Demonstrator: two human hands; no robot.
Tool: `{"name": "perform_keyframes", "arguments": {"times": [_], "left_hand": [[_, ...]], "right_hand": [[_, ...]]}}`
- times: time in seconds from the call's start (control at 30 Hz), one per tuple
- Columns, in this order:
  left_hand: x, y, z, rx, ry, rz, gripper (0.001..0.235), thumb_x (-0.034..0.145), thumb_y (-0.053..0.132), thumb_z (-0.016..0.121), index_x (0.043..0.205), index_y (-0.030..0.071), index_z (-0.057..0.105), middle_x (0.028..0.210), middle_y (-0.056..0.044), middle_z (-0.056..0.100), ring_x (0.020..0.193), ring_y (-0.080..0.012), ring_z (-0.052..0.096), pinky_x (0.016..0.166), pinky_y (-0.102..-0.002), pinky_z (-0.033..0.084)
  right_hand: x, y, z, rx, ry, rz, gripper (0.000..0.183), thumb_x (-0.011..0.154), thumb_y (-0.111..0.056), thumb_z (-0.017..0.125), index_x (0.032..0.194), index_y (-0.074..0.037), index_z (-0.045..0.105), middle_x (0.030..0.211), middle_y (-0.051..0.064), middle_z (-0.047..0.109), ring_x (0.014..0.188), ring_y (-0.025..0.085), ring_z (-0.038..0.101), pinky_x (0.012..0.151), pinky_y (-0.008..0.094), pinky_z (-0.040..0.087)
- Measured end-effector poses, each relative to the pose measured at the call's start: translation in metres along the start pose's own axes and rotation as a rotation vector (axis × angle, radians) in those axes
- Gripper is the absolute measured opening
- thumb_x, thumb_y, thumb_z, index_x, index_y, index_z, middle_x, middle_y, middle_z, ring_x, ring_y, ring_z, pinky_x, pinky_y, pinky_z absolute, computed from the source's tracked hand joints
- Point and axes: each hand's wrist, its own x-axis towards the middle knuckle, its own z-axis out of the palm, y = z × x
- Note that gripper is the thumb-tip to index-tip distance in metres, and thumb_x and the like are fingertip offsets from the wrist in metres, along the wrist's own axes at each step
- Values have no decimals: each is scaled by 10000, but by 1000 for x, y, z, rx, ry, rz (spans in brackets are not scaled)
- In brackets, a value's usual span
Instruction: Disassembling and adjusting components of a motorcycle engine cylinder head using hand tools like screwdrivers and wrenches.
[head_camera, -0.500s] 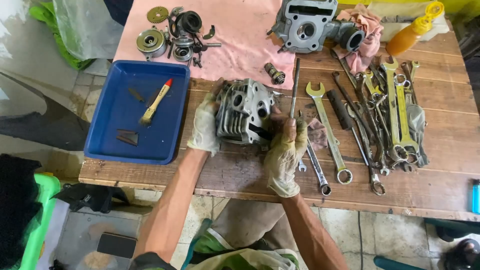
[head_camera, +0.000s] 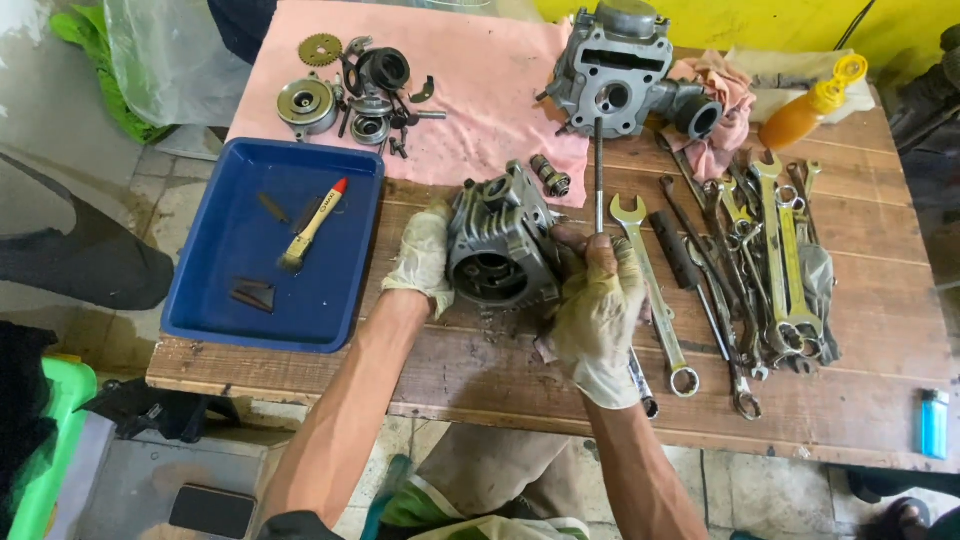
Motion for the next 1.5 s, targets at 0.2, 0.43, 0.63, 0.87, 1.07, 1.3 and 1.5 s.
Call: {"name": "perform_keyframes", "arguments": {"times": [0.2, 0.43, 0.63, 0.87, 1.07, 1.3, 1.5], "left_hand": [[6, -10, 3, -45, 26, -54, 397, 947, 239, 489, 1317, 271, 629, 1173, -65, 717, 1086, -262, 674, 914, -366, 547], [15, -5, 12, -72, 60, -86, 349, 942, 260, 498, 1258, 271, 646, 1114, -52, 718, 1037, -246, 678, 884, -357, 549], [20, -10, 13, -98, 90, -138, 305, 936, 282, 508, 1199, 270, 663, 1056, -39, 719, 988, -230, 682, 855, -348, 552], [25, -14, 16, -132, 129, -208, 259, 929, 309, 520, 1125, 269, 684, 982, -22, 721, 926, -210, 688, 818, -337, 554], [3, -33, 14, -160, 172, -277, 232, 924, 331, 529, 1065, 268, 701, 923, -9, 722, 877, -194, 692, 789, -328, 557], [-7, -44, 34, -176, 177, -372, 216, 917, 358, 541, 991, 267, 723, 850, 8, 724, 815, -173, 698, 752, -316, 559], [-4, -31, 29, -222, 210, -434, 191, 862, 290, 565, 833, 166, 706, 713, -53, 647, 690, -179, 603, 591, -318, 477]], "right_hand": [[5, -4, -1, 78, 56, 13, 135, 1014, -182, 618, 937, -72, 616, 899, 231, 769, 673, 227, 755, 553, 273, 577], [29, 21, -14, 228, 102, -24, 120, 1005, -103, 619, 924, -18, 598, 811, 226, 708, 722, 332, 774, 650, 386, 653], [17, 8, -6, 245, 101, 3, 143, 998, -93, 639, 888, -24, 579, 743, 143, 642, 734, 320, 779, 668, 405, 667], [7, 11, -15, 208, 19, -29, 171, 1017, -145, 618, 884, -42, 589, 827, 205, 716, 809, 339, 786, 709, 408, 669], [-20, 29, -10, 170, 36, -162, 212, 1031, -214, 607, 879, -70, 569, 872, 205, 738, 863, 306, 785, 734, 379, 654], [-16, 30, -23, 72, -44, -235, 223, 1055, -205, 594, 873, -76, 578, 893, 196, 744, 953, 312, 784, 827, 374, 629], [-35, 2, -45, -477, -107, -508, 376, 1135, -349, 448, 950, -97, 657, 954, 167, 736, 949, 238, 754, 756, 301, 587]]}}
